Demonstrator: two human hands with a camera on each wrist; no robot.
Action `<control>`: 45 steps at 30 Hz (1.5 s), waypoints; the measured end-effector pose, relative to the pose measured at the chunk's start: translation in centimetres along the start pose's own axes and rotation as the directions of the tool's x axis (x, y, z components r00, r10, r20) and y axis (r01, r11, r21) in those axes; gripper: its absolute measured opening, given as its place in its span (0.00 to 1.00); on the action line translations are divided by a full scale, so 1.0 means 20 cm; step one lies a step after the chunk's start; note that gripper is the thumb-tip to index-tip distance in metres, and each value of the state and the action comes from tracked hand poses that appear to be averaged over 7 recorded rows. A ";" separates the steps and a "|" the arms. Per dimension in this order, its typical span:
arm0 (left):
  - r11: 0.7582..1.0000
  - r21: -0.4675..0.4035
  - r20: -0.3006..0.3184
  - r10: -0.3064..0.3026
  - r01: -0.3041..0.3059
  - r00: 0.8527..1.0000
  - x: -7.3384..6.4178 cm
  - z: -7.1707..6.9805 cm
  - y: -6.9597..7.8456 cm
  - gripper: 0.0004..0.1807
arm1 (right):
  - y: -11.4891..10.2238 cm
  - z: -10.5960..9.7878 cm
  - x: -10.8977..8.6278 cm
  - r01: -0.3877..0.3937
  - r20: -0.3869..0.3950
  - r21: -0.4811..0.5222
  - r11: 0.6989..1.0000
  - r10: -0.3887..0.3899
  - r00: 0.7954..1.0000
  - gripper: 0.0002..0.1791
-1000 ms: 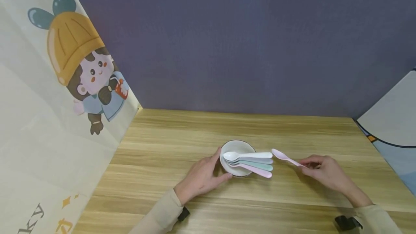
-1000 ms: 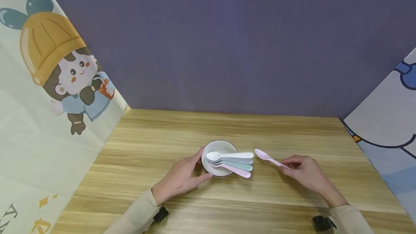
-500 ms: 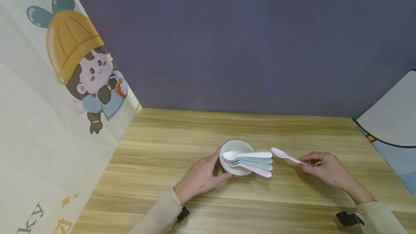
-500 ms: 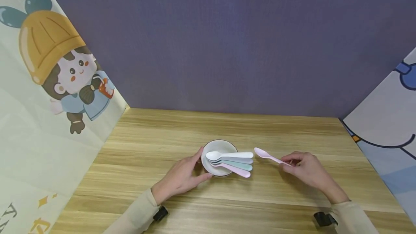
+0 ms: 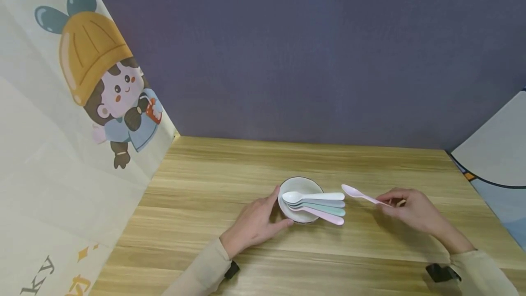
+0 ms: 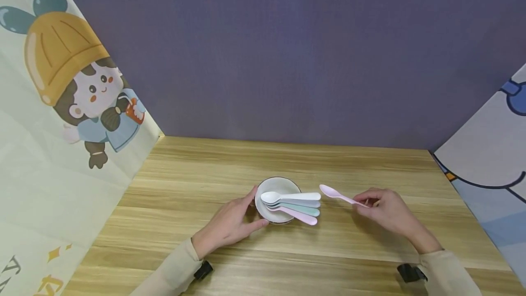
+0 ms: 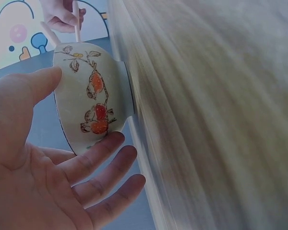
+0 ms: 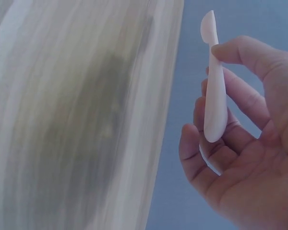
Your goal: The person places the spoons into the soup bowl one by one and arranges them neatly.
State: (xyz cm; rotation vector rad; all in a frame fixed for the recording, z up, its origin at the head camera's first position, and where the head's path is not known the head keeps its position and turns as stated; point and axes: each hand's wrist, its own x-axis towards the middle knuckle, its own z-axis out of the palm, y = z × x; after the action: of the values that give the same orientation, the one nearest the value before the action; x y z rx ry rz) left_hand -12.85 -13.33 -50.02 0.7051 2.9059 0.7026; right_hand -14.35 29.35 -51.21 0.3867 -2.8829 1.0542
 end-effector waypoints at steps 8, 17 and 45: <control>1.000 0.002 -0.018 0.016 -0.016 1.000 0.01 0.00 0.01 0.54 | -0.03 -0.03 0.03 -0.032 0.043 -0.005 0.999 0.032 0.999 0.08; 1.000 0.001 -0.018 0.018 -0.018 1.000 0.01 -0.01 0.01 0.54 | -0.08 -0.05 0.06 0.009 0.038 -0.033 0.999 -0.008 0.999 0.07; 1.000 0.007 -0.007 0.004 -0.004 1.000 0.00 0.00 0.00 0.55 | -0.18 -0.06 0.18 0.063 0.076 -0.029 0.998 -0.060 0.995 0.05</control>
State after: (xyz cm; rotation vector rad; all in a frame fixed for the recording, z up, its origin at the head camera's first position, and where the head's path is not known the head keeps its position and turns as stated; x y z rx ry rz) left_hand -12.89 -13.28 -49.98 0.7110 2.9156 0.6964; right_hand -17.07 26.73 -47.49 0.5208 -2.9277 1.0055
